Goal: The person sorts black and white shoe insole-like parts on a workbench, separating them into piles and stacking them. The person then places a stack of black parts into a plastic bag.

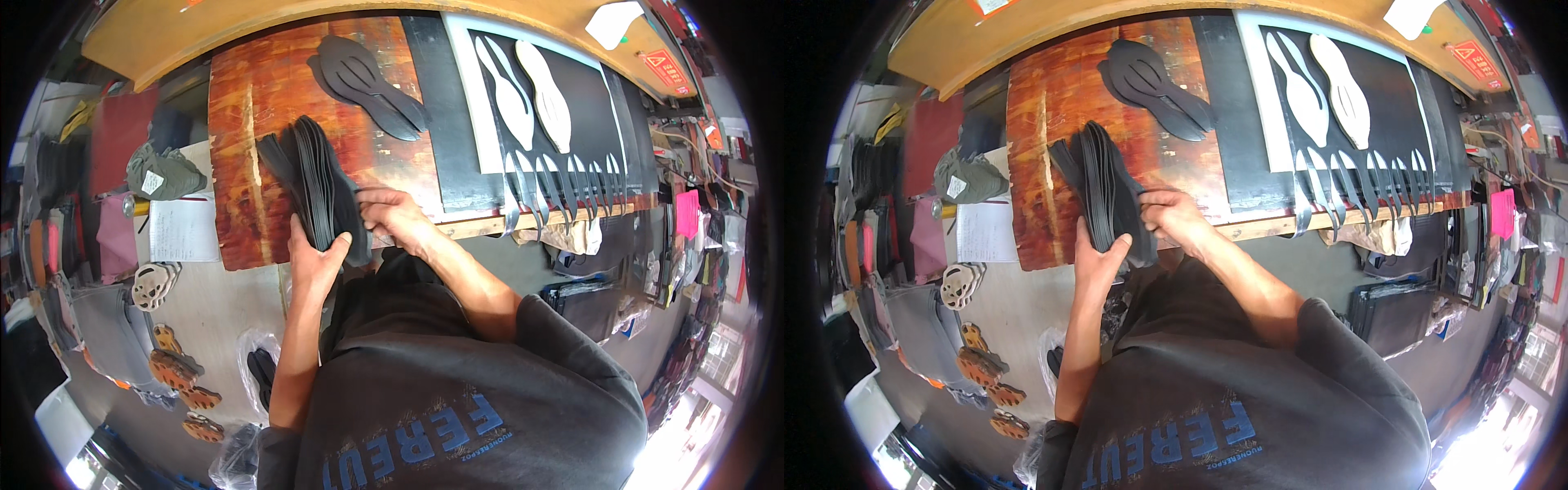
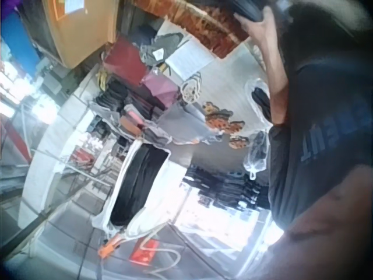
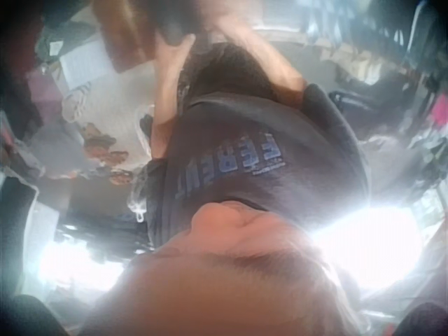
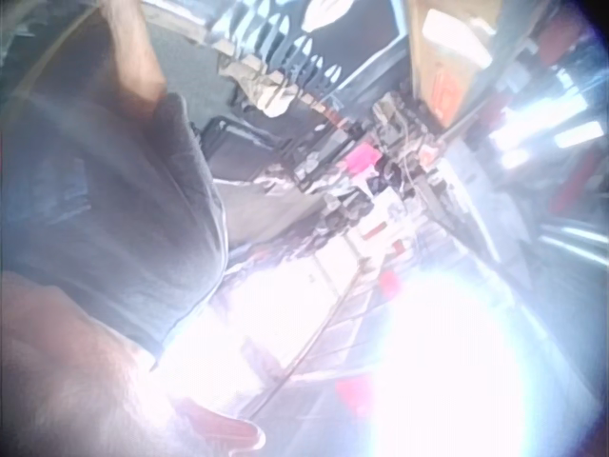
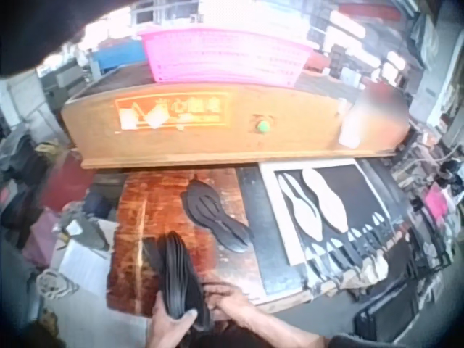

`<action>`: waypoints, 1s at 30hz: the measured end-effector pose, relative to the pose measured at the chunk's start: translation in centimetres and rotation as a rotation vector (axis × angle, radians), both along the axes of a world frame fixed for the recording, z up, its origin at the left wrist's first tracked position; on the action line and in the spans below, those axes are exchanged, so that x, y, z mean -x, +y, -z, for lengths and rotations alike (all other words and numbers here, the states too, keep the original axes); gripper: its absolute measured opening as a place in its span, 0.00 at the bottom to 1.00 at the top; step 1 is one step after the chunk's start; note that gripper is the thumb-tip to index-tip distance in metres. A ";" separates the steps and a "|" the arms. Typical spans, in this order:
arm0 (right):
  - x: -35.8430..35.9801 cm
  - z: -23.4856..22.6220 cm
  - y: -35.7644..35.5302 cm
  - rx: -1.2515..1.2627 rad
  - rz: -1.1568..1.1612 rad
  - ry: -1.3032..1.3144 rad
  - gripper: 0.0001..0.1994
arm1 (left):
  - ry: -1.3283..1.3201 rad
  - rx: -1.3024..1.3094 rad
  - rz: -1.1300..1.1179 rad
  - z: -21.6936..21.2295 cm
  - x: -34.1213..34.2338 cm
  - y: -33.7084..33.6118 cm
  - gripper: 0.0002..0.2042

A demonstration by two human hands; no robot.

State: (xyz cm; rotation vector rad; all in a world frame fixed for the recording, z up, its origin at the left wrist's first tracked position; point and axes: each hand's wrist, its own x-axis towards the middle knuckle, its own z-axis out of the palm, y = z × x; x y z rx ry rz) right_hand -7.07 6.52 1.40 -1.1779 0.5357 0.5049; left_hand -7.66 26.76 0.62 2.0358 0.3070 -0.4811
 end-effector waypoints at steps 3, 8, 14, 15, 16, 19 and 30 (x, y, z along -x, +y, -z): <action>-0.3 -0.6 0.9 -0.142 -0.056 -0.064 0.24 | 0.018 -0.090 0.085 0.1 0.1 -0.3 0.61; 0.5 0.6 2.3 -0.103 -0.170 -0.197 0.22 | -0.118 0.224 0.059 -0.6 -0.2 0.2 0.40; 2.3 2.0 2.0 -0.080 -0.132 -0.121 0.29 | -0.031 0.523 0.009 -1.6 0.2 1.3 0.38; 2.5 2.1 2.0 -0.091 -0.146 -0.088 0.31 | -0.015 0.531 -0.002 -1.5 0.3 1.2 0.39; 2.5 2.2 2.0 -0.088 -0.134 -0.112 0.37 | -0.054 0.523 0.030 -1.5 0.3 1.2 0.40; 2.4 2.4 1.9 -0.119 -0.110 -0.103 0.37 | -0.087 0.499 0.056 -1.2 0.3 1.0 0.42; 1.6 2.2 2.0 -0.062 -0.127 -0.187 0.27 | -0.071 0.531 -0.003 -0.9 0.6 1.7 0.36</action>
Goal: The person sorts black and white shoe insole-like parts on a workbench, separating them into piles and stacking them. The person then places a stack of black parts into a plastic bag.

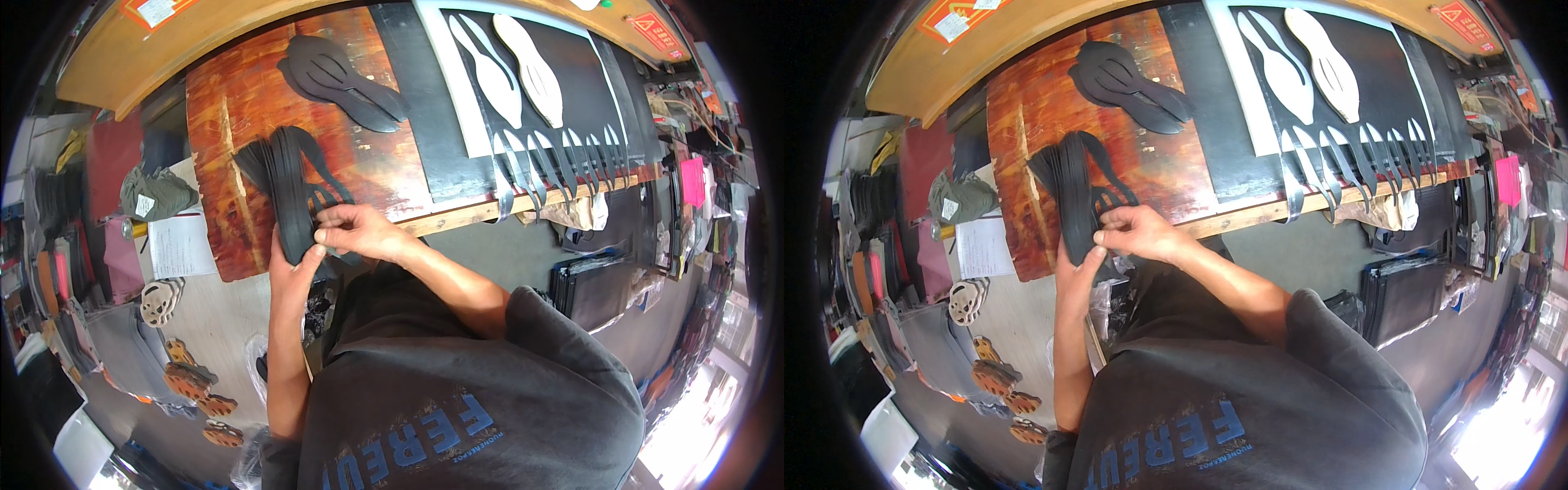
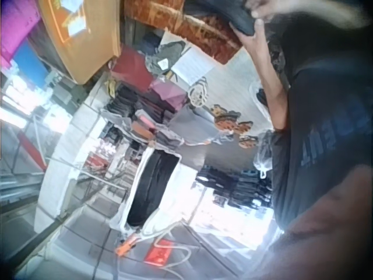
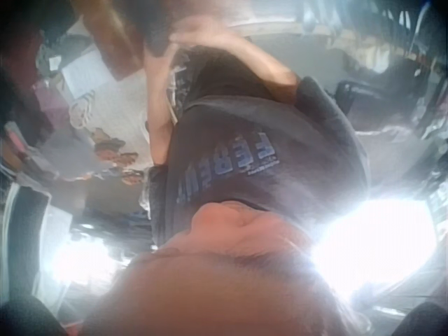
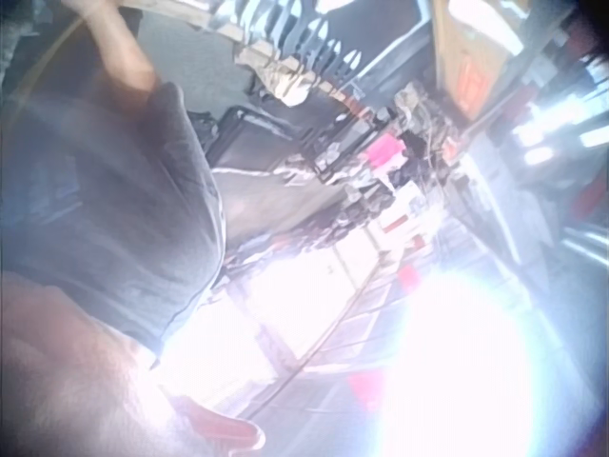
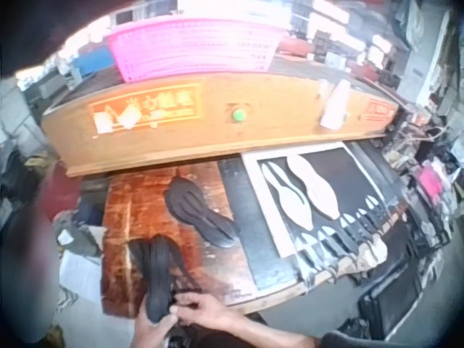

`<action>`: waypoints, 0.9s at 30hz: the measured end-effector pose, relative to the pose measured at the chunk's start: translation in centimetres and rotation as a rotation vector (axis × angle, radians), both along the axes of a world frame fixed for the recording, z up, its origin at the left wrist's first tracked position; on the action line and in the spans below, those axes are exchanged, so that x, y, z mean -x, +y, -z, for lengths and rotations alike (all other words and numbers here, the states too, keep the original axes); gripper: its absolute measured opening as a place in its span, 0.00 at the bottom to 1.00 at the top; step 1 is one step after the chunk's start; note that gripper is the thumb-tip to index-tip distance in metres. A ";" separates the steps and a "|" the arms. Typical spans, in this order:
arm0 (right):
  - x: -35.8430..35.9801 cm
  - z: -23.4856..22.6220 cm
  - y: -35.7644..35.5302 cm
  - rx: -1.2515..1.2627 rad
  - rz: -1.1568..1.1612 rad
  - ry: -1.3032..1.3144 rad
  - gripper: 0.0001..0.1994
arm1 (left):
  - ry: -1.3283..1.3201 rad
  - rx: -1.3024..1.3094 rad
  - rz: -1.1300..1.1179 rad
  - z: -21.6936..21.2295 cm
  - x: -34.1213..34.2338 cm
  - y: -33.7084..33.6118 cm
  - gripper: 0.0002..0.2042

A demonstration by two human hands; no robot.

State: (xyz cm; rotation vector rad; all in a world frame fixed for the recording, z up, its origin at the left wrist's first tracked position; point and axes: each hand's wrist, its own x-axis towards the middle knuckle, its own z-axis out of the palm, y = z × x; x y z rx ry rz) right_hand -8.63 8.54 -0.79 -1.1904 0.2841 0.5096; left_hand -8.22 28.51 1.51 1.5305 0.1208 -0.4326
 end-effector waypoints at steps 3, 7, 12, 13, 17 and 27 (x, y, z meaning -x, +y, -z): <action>0.1 0.6 0.6 0.018 -0.062 -0.010 0.26 | 0.064 -0.006 -0.044 -0.2 0.2 0.8 0.30; 0.6 1.6 1.4 0.159 -0.099 -0.042 0.31 | 0.087 -0.029 -0.007 0.0 0.1 1.5 0.32; 0.5 1.3 1.3 -0.015 -0.052 0.046 0.35 | 0.080 -0.003 0.034 -0.4 0.0 1.3 0.34; 0.3 1.0 1.2 0.011 -0.065 0.055 0.36 | 0.058 -0.003 0.038 -0.5 0.0 1.2 0.34; -0.7 -0.4 1.4 0.219 -0.094 -0.111 0.35 | 0.049 -0.005 0.049 -0.9 0.0 0.9 0.34; -0.3 0.5 -1.3 -0.020 -0.127 0.107 0.15 | 0.176 0.031 0.012 0.0 -0.2 1.9 0.31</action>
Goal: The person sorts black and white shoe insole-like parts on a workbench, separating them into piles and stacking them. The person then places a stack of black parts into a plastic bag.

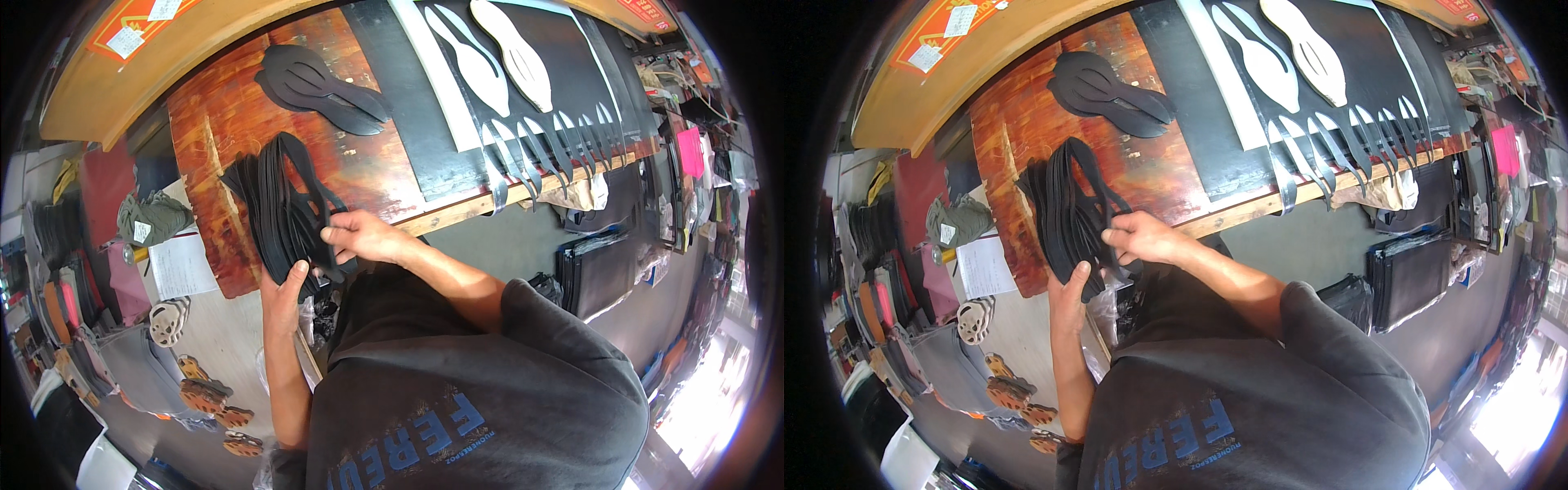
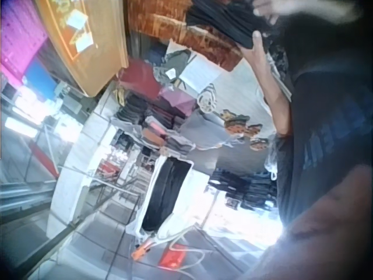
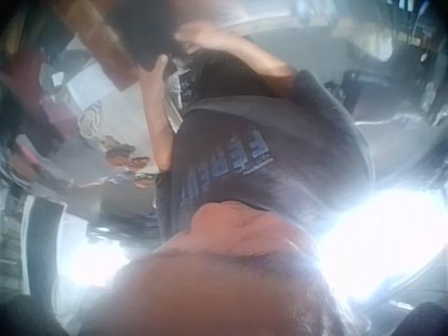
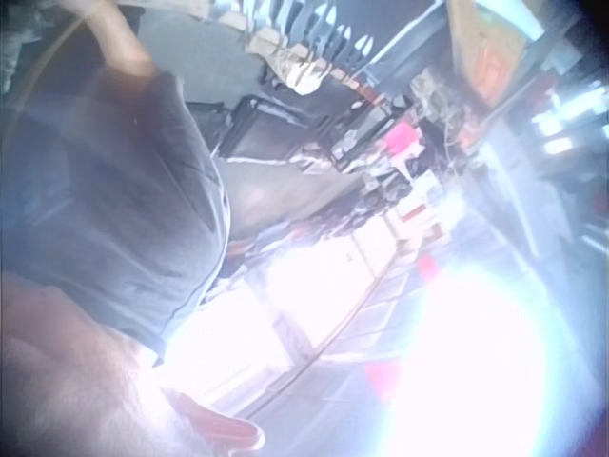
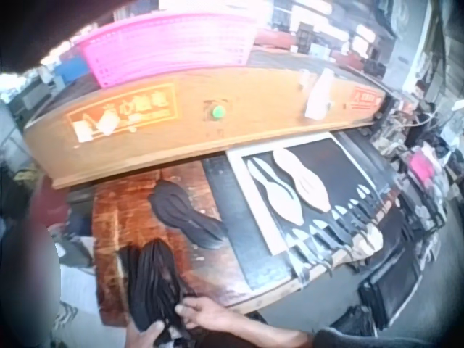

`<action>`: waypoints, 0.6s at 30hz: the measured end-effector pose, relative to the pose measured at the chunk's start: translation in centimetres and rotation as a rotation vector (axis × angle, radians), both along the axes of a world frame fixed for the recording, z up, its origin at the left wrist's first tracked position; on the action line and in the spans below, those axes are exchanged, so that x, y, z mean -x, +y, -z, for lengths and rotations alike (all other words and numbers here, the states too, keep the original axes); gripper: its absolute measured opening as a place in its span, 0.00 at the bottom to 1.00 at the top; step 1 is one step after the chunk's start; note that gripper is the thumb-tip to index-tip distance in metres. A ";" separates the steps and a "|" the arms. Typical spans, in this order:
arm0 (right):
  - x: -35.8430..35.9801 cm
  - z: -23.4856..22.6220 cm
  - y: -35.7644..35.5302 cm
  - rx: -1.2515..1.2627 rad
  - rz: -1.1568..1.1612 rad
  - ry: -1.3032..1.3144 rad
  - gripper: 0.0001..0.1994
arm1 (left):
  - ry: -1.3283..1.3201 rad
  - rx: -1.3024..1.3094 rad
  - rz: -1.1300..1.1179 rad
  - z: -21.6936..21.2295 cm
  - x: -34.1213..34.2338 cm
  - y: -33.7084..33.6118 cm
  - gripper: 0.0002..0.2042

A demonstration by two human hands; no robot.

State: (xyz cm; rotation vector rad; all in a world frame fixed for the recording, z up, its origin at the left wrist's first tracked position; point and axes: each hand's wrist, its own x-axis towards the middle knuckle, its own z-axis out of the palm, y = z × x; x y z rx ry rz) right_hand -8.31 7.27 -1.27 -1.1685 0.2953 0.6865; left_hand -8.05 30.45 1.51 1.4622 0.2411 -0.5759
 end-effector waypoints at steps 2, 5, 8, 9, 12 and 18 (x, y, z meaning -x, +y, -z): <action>0.1 0.0 -0.5 0.077 0.022 0.033 0.15 | -0.005 0.044 0.023 -0.1 0.0 0.0 0.27; -0.1 -0.7 -0.9 0.454 -0.072 -0.091 0.17 | -0.016 0.032 0.027 -0.4 0.0 -0.2 0.25; -0.4 -1.7 -1.2 0.799 -0.104 -0.277 0.18 | -0.016 0.016 0.025 -0.6 -0.1 -0.4 0.24; -0.5 -2.0 -1.3 0.861 -0.097 -0.326 0.18 | -0.016 0.023 0.034 -0.7 -0.1 -0.4 0.24; -0.3 -2.3 -1.5 0.941 -0.091 -0.359 0.18 | 0.001 0.024 0.035 -0.8 -0.2 -0.2 0.23; -1.1 -1.9 -1.6 0.959 -0.012 -0.719 0.24 | 0.001 0.032 0.018 -1.1 -0.1 -0.6 0.20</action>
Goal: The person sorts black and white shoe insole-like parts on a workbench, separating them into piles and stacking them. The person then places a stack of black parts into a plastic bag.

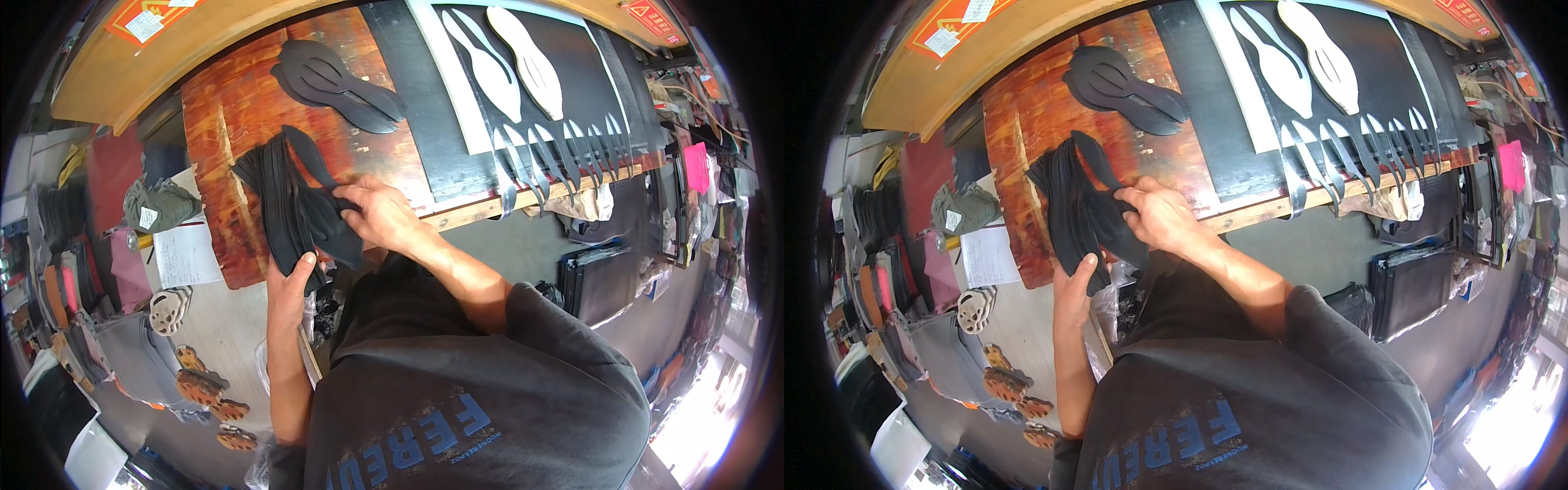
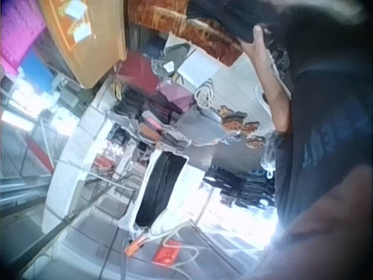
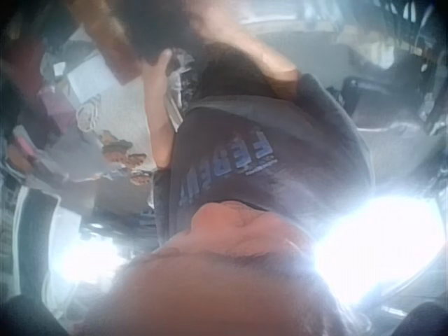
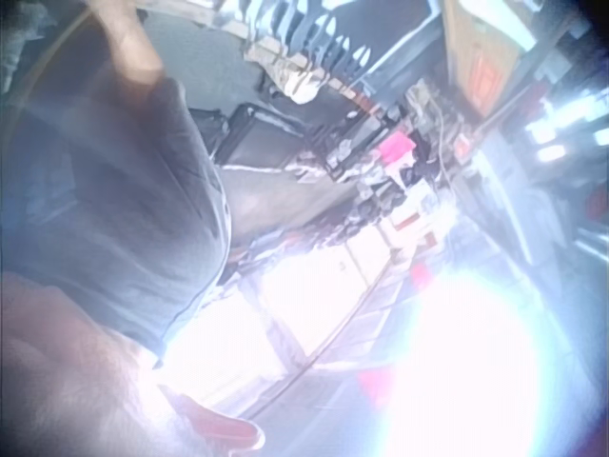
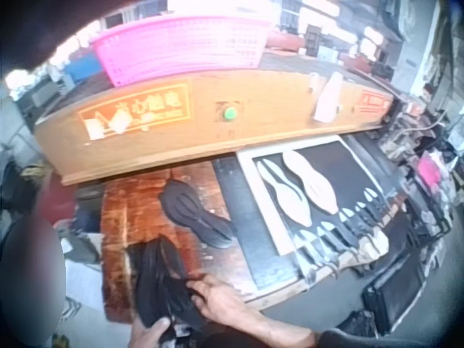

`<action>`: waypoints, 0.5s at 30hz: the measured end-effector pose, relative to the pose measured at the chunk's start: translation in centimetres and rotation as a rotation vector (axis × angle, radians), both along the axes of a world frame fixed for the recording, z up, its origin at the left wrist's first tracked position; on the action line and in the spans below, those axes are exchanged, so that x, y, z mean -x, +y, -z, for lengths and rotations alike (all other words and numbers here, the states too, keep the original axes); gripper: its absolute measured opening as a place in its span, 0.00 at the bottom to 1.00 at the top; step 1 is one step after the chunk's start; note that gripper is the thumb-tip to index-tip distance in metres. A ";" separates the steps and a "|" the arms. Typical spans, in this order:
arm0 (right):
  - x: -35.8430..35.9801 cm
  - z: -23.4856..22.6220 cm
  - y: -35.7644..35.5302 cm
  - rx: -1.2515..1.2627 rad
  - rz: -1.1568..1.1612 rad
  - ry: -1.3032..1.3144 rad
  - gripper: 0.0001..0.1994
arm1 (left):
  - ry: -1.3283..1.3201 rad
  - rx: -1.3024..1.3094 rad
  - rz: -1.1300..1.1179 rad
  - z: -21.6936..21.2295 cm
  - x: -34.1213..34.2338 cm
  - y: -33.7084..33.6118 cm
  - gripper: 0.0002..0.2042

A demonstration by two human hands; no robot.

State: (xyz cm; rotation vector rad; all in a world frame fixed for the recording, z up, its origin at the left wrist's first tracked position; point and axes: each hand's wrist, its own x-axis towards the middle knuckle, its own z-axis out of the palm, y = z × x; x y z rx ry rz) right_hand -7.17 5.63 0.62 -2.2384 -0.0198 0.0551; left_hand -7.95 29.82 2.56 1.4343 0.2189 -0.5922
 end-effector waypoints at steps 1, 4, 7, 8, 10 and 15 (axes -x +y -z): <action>-0.6 0.0 0.0 0.021 -0.060 0.002 0.26 | -0.011 0.006 -0.002 -0.1 0.0 -0.1 0.20; -3.1 0.0 0.3 0.185 -0.252 0.025 0.30 | 0.003 -0.011 -0.031 -0.3 0.0 -0.5 0.20; -5.4 0.0 0.8 0.329 -0.411 0.081 0.30 | 0.012 0.001 -0.045 -0.5 0.0 -0.7 0.21; -5.8 0.1 1.0 0.372 -0.462 0.092 0.29 | 0.009 0.010 -0.048 -0.5 0.1 -0.7 0.21; -6.2 0.2 1.5 0.419 -0.507 0.084 0.28 | 0.026 0.026 -0.051 -0.5 0.0 -0.7 0.21; -6.3 0.7 2.3 0.481 -0.568 0.014 0.21 | -0.051 -0.005 -0.083 0.0 0.1 -1.0 0.23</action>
